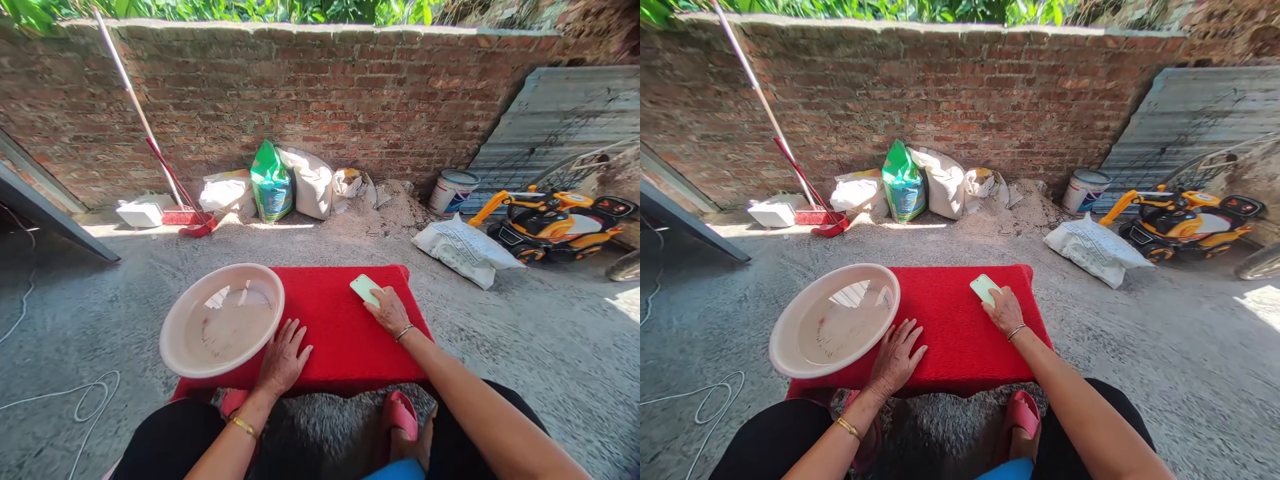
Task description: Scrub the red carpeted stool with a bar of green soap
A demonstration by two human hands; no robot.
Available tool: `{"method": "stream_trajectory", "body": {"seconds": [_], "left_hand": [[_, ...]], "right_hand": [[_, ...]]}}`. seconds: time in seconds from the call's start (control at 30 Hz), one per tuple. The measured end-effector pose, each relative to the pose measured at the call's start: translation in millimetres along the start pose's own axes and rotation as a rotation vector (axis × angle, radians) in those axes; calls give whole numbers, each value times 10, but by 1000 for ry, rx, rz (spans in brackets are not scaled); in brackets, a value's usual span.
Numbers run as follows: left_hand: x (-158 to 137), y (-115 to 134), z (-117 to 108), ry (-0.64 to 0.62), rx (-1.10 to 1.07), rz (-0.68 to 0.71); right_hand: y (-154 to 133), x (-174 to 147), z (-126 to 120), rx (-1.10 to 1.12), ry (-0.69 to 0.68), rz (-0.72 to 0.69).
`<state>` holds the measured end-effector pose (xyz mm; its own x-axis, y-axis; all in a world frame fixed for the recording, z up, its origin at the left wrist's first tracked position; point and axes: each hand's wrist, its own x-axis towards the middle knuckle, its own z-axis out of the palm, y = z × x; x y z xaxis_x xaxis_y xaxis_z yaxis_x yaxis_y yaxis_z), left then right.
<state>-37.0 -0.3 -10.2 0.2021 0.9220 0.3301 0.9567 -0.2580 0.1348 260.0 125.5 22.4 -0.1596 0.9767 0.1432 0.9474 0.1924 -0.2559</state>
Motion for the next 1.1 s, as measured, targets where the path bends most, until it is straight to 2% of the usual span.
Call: {"method": "stream_trajectory", "body": {"seconds": [0.1, 0.27, 0.33, 0.37, 0.43, 0.57, 0.63, 0.7, 0.8, 1.0, 1.1], "left_hand": [[-4, -4, 0, 0, 2, 4], [3, 26, -44, -17, -11, -6], [7, 31, -54, -28, -9, -10], [8, 30, -57, -32, -6, -11], [5, 23, -55, -31, 1, -7], [-6, -1, -41, -22, 22, 12], [-7, -9, -36, -20, 35, 18], [-4, -10, -36, -20, 39, 20], [3, 1, -42, -24, 31, 13], [7, 21, -57, -52, 31, 0], [4, 24, -57, -55, 28, -1]], "right_hand": [[235, 0, -44, -5, -22, 108], [1027, -95, -215, 1, 63, 514], [1185, -104, -244, 16, 106, 589], [1185, -95, -238, 33, 124, 572], [1020, -54, -184, 79, 145, 453], [300, 78, 6, 133, 111, 183], [-25, 137, 80, 115, 59, 94], [-198, 173, 114, 69, 17, 47], [-115, 178, 80, 0, -8, 92], [652, 112, -165, 14, 60, 520], [803, 110, -251, 40, 114, 650]]}}
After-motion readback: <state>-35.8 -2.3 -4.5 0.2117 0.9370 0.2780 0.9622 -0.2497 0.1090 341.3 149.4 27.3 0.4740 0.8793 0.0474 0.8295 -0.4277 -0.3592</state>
